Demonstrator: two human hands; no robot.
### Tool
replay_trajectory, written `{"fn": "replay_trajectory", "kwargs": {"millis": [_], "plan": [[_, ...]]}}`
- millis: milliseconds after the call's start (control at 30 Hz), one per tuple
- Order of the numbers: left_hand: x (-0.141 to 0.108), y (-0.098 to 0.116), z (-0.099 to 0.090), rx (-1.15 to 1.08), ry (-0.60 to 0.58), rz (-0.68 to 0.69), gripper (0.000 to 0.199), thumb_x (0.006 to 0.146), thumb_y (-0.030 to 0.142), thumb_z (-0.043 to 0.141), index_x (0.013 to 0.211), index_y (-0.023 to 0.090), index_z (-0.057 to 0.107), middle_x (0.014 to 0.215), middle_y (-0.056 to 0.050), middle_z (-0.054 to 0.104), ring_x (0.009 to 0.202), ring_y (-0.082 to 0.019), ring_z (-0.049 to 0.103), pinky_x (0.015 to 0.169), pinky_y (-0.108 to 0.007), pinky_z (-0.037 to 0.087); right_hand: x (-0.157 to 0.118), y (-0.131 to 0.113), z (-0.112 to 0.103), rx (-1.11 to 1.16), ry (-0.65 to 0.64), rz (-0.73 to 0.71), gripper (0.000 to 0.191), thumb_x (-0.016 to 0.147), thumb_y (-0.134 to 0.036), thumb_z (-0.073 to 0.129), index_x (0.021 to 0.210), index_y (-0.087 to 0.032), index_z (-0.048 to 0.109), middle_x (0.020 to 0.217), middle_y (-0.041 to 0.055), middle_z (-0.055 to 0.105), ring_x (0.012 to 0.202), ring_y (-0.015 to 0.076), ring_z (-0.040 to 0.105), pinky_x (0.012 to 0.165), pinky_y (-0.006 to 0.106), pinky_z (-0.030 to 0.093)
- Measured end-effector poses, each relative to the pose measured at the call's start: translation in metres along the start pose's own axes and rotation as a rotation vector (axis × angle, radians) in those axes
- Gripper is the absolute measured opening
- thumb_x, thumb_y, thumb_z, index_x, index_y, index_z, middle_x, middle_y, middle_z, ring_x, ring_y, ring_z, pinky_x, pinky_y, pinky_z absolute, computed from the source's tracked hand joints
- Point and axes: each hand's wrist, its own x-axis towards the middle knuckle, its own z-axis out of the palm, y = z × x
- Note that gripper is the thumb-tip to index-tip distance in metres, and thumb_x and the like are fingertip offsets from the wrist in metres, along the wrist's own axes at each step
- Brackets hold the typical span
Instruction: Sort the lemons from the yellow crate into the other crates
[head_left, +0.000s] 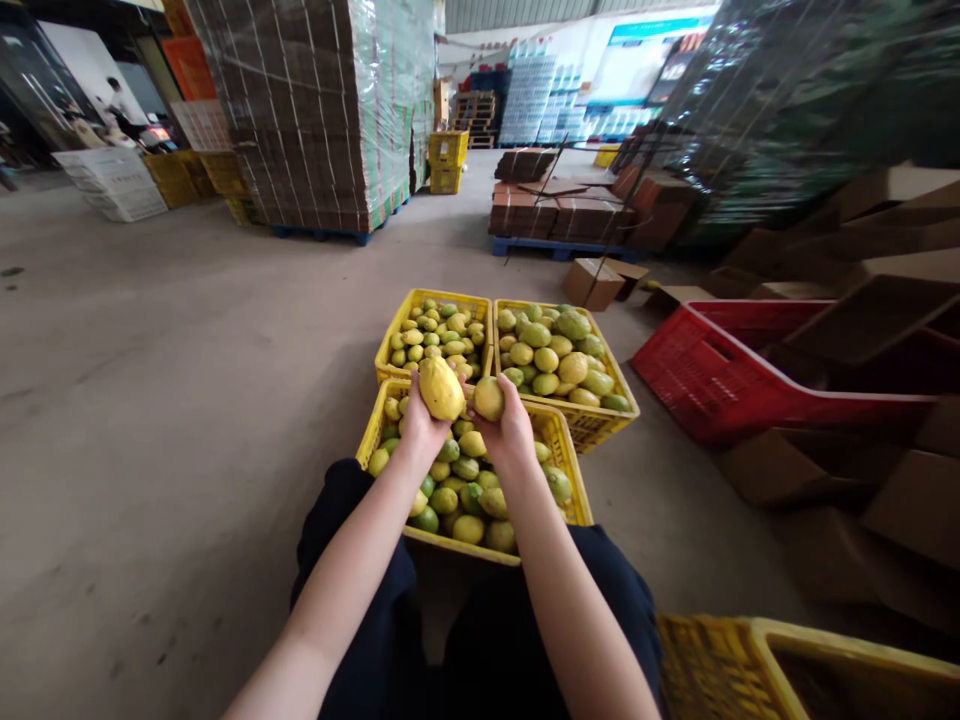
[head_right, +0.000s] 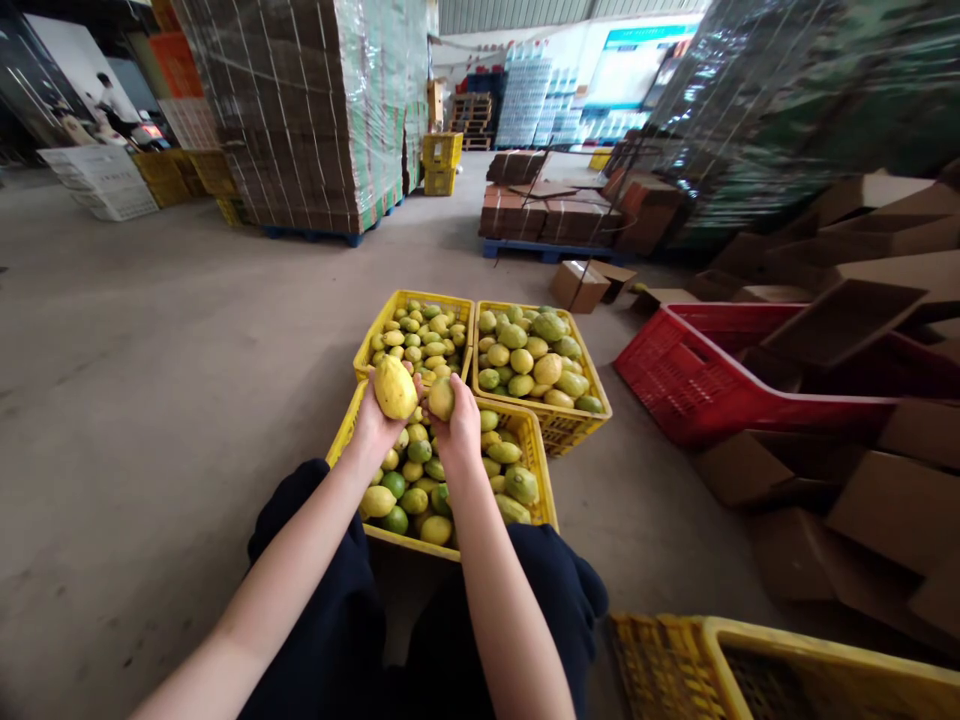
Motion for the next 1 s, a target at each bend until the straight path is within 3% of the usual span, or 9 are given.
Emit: {"fn": "replay_trajectory", "kwargs": {"millis": [167, 300, 400, 533, 700, 1000], "plan": [[-0.006, 0.002, 0.002, 0.012, 0.017, -0.019, 0.031, 0.094, 0.047, 0.056, 0.099, 0.019, 0.068, 0.089, -0.005, 0.07, 0.076, -0.018, 0.069, 0.074, -0.03, 0.059, -0.002, -0.003, 0.0, 0.043, -0.04, 0.012, 0.017, 0.075, -0.033, 0.074, 0.084, -0.02, 0.066, 0.071, -0.0032, 0.069, 0.062, 0.0135, 0.066, 0.056, 0.024, 0.058], [-0.009, 0.003, 0.004, 0.031, -0.046, -0.055, 0.035, 0.096, 0.046, 0.048, 0.094, 0.017, 0.068, 0.077, -0.005, 0.068, 0.061, -0.016, 0.064, 0.061, -0.028, 0.056, -0.01, -0.01, 0.003, 0.065, -0.055, 0.085, 0.022, 0.079, -0.041, 0.066, 0.076, -0.018, 0.066, 0.065, -0.0006, 0.067, 0.057, 0.0151, 0.064, 0.055, 0.027, 0.057], [-0.012, 0.002, 0.005, 0.103, -0.127, -0.037, 0.038, 0.097, 0.042, 0.043, 0.082, 0.017, 0.066, 0.068, -0.004, 0.064, 0.053, -0.015, 0.06, 0.059, -0.03, 0.056, -0.015, -0.016, 0.003, 0.09, -0.099, 0.089, 0.026, 0.079, -0.041, 0.059, 0.066, -0.019, 0.062, 0.061, 0.0008, 0.064, 0.053, 0.0155, 0.061, 0.045, 0.026, 0.05], [-0.02, 0.0, 0.004, 0.155, -0.219, 0.006, 0.039, 0.096, 0.04, 0.043, 0.071, 0.018, 0.064, 0.06, -0.004, 0.061, 0.064, -0.02, 0.068, 0.065, -0.032, 0.058, -0.02, -0.021, 0.001, 0.172, -0.193, 0.026, 0.028, 0.076, -0.039, 0.056, 0.056, -0.021, 0.053, 0.057, -0.0002, 0.057, 0.047, 0.0135, 0.053, 0.04, 0.025, 0.041], [-0.022, 0.002, -0.004, 0.196, -0.21, -0.038, 0.029, 0.092, 0.035, 0.052, 0.074, 0.019, 0.068, 0.063, -0.007, 0.065, 0.078, -0.027, 0.073, 0.068, -0.036, 0.059, -0.024, -0.023, -0.001, 0.127, -0.275, -0.068, 0.029, 0.076, -0.035, 0.056, 0.05, -0.022, 0.05, 0.055, 0.0004, 0.053, 0.047, 0.0132, 0.05, 0.048, 0.028, 0.048], [-0.003, 0.007, -0.027, 0.247, -0.257, -0.058, 0.017, 0.085, 0.02, 0.061, 0.07, 0.017, 0.07, 0.07, -0.01, 0.072, 0.08, -0.03, 0.075, 0.072, -0.038, 0.06, -0.025, -0.026, 0.002, 0.052, -0.233, -0.093, 0.036, 0.081, -0.03, 0.053, 0.046, -0.022, 0.048, 0.052, 0.0009, 0.052, 0.052, 0.0125, 0.053, 0.056, 0.025, 0.051]]}}
